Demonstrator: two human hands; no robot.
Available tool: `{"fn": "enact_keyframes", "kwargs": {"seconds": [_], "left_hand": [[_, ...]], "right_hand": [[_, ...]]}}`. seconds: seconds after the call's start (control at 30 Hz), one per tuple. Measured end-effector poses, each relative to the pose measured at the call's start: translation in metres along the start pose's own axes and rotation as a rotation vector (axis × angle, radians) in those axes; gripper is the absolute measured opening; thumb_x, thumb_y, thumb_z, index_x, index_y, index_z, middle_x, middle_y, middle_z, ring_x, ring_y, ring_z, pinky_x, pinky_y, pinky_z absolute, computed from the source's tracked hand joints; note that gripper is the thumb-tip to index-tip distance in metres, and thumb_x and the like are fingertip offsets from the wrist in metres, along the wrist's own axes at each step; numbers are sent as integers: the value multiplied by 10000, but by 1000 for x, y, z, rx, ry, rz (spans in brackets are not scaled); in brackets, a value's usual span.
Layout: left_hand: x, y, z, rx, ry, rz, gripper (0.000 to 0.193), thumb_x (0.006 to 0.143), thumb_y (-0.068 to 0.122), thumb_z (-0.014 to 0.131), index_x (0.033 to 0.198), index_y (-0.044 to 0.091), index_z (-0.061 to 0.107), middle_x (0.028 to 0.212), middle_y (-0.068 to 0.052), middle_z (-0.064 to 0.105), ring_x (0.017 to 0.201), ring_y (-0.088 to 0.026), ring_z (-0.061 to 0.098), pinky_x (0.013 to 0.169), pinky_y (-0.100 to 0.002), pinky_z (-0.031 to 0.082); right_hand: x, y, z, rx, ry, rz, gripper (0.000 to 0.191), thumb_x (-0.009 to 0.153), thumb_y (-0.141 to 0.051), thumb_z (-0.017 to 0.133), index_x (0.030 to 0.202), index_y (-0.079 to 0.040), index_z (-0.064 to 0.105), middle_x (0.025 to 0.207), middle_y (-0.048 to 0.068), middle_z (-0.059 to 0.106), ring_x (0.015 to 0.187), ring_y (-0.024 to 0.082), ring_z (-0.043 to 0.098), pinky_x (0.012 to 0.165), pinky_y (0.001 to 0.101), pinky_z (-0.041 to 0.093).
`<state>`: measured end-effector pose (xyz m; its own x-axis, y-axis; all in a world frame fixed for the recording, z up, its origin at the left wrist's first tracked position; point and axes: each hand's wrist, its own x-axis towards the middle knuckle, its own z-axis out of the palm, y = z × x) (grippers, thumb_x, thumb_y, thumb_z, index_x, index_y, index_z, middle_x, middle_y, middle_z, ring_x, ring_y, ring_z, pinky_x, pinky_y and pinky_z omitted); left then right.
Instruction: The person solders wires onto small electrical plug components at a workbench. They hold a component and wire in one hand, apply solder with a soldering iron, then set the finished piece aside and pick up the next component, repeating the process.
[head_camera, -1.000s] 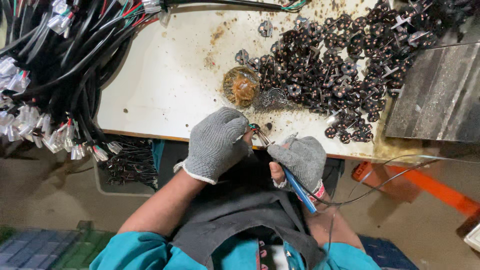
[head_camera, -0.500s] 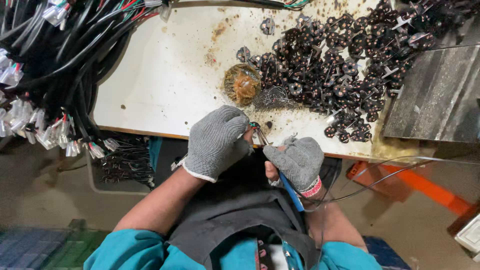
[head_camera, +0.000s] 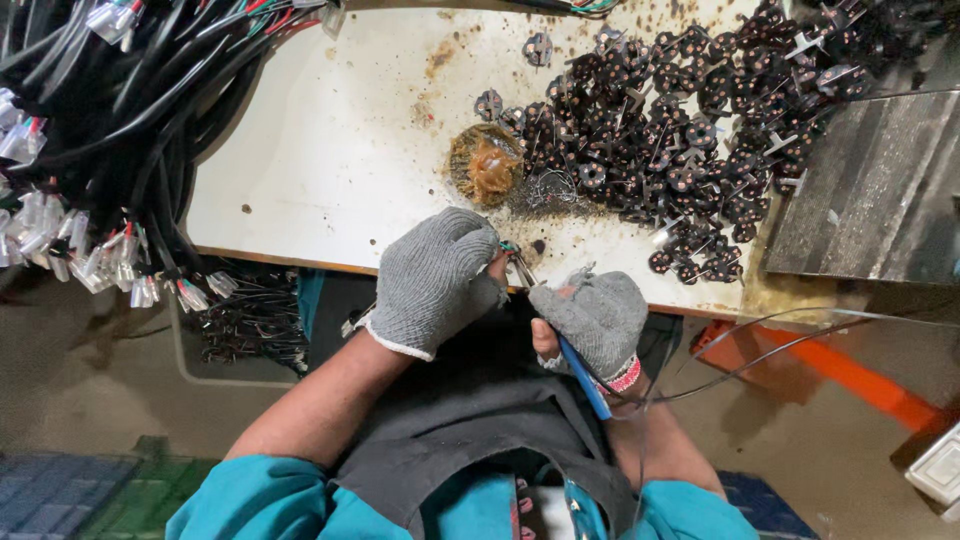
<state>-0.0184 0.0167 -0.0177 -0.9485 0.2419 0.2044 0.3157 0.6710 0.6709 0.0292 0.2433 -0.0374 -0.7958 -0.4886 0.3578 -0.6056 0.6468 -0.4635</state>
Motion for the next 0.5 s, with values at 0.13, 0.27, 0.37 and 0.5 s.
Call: {"fn": "enact_keyframes", "kwargs": {"seconds": [0.13, 0.27, 0.37, 0.5], "left_hand": [[0, -2, 0, 2, -9, 8, 155, 796, 163, 796, 788, 112, 649, 873, -77, 666, 805, -294, 670, 692, -420, 540], [-1, -3, 1, 3, -5, 11, 158, 791, 170, 796, 778, 111, 649, 857, -81, 663, 791, -296, 666, 677, -423, 534], [-1, -3, 2, 12, -7, 8, 155, 788, 174, 795, 768, 114, 653, 839, -82, 657, 779, -296, 663, 671, -425, 533], [-1, -2, 2, 23, 1, 13, 152, 791, 179, 788, 766, 112, 654, 849, -80, 666, 782, -294, 667, 670, -420, 536]], "right_hand": [[-4, 0, 3, 117, 82, 65, 208, 910, -282, 702, 1014, -106, 741, 812, 70, 664, 741, 314, 653, 684, 457, 488], [-7, -2, 4, 108, 115, 117, 221, 897, -311, 675, 970, -113, 737, 795, 82, 650, 759, 344, 648, 719, 473, 503], [-8, -1, 3, 113, 50, 98, 237, 872, -330, 689, 942, -113, 752, 742, 72, 627, 718, 337, 640, 689, 472, 487], [-7, 2, 2, 56, -32, 105, 278, 816, -379, 699, 927, -133, 765, 707, 68, 616, 669, 338, 610, 655, 480, 461]]}}
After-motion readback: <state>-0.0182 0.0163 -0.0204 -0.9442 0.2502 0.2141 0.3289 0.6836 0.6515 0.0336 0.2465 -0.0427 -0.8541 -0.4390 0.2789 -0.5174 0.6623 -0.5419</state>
